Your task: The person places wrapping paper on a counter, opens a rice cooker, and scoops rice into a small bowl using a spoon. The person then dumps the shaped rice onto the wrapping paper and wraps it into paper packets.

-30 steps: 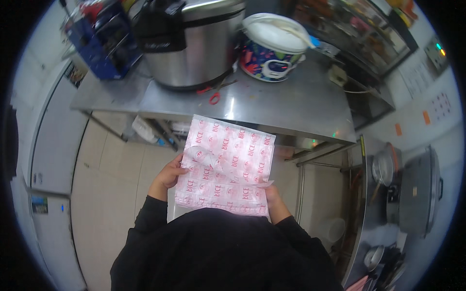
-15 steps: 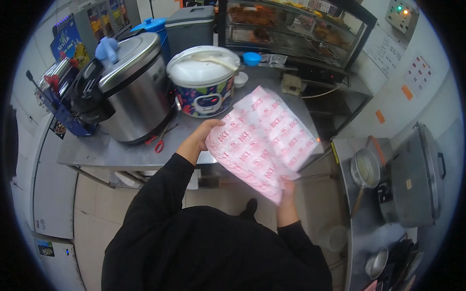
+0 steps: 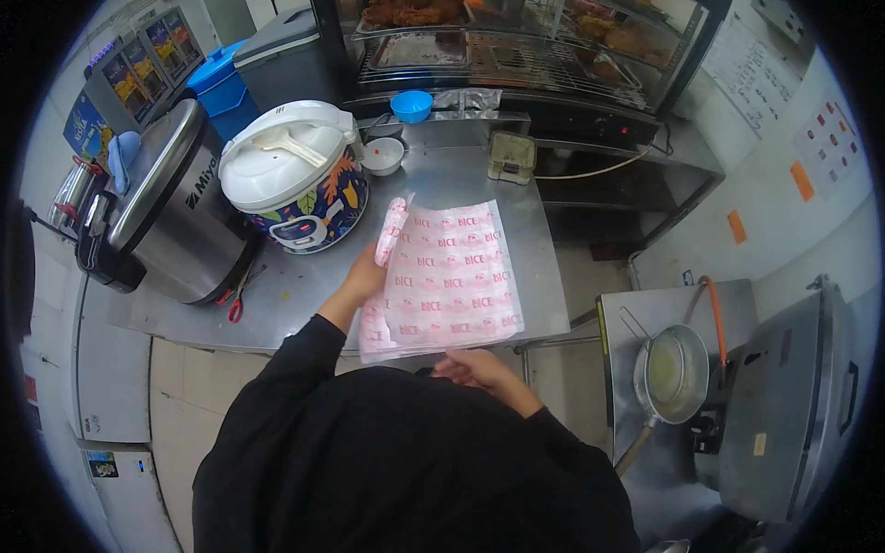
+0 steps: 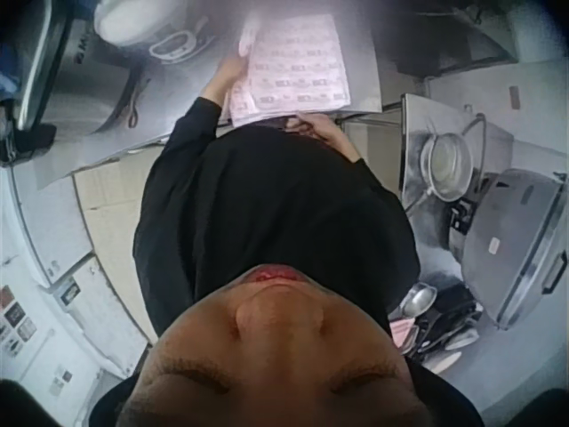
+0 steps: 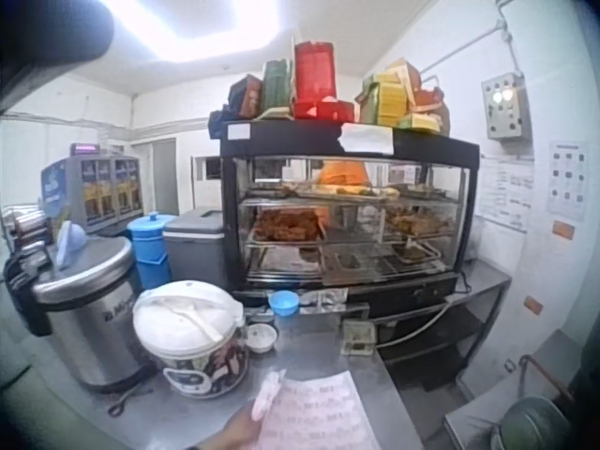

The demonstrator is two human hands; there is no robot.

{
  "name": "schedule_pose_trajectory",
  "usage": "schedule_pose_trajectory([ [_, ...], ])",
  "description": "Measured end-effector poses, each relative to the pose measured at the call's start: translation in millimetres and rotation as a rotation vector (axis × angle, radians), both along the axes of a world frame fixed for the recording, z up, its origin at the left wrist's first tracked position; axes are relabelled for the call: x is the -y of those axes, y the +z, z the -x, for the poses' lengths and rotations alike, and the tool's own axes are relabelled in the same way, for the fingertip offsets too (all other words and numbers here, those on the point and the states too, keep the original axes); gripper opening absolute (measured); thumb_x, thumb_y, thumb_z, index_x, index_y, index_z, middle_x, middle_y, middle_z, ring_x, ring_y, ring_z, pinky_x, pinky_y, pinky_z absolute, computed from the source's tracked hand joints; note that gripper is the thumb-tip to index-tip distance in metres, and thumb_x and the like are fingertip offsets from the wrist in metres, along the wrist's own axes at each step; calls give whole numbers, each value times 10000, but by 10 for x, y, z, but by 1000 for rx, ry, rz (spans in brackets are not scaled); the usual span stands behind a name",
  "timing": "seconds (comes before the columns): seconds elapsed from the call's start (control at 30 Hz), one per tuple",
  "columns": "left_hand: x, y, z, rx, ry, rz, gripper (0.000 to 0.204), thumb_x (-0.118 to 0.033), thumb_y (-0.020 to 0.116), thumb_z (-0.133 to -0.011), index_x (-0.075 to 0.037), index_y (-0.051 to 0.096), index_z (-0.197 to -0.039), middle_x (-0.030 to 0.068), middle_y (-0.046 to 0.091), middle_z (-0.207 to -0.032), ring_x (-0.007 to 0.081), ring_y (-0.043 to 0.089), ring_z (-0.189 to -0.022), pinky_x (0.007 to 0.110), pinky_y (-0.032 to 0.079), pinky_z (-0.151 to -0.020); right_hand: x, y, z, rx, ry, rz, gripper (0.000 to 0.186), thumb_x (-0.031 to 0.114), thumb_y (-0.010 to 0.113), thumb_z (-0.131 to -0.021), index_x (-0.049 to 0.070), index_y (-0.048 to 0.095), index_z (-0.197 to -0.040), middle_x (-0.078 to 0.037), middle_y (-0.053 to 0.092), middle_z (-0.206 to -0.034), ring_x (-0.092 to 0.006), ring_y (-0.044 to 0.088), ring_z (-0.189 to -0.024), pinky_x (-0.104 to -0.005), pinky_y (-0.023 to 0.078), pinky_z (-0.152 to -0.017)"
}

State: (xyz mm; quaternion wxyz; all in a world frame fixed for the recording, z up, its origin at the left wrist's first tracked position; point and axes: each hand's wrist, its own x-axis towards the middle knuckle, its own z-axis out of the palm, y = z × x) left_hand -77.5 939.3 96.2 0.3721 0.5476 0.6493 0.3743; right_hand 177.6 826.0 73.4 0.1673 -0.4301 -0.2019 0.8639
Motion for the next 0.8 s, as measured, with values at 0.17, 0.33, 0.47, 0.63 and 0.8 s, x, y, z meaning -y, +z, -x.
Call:
schedule_pose_trajectory([
  [0.17, -215, -225, 268, 44, -26, 140, 445, -20, 524, -781, 11, 465, -1221, 165, 597, -1054, 244, 596, -947, 313, 476, -778, -247, 344, -130, 479, 164, -589, 388, 418, 598, -818, 41, 659, -887, -109, 646, -821, -212, 609, -769, -309, 476, -671],
  [0.33, -213, -371, 478, 699, 129, 275, 426, -84, 541, -830, 24, 441, -1230, 166, 591, -1050, 226, 605, -896, 323, 488, -767, -629, 260, 263, 1240, 57, -1697, 469, 439, 566, -806, 131, 573, -1159, -148, 503, -1247, -303, 442, -1176, -504, 326, -962],
  [0.47, -70, -292, 496, 481, 97, 147, 471, -180, 551, -860, 34, 402, -1253, 161, 583, -1072, 214, 604, -895, 317, 492, -787, -706, 144, 566, 1259, 626, -1422, 646, 527, 478, -818, 197, 354, -1359, -141, 175, -1468, -336, 103, -1361, -704, -67, -950],
  [0.63, 217, -315, 572, 239, 15, -25, 691, -74, 668, -714, 4, 329, -1310, 196, 591, -1074, 271, 604, -944, 346, 475, -810, -580, 192, 837, 1176, 596, -1454, 640, 490, 539, -795, 177, 393, -1334, -129, 216, -1451, -323, 145, -1350, -705, -17, -965],
  [0.8, 465, 55, 609, -186, 11, 186, 889, -174, 726, -650, -81, 226, -1379, 258, 520, -1142, 398, 537, -1020, 434, 442, -867, -862, 547, 913, 1167, 829, -1359, 609, 489, 570, -773, 165, 465, -1277, -129, 312, -1409, -306, 268, -1306, -651, 147, -995],
])
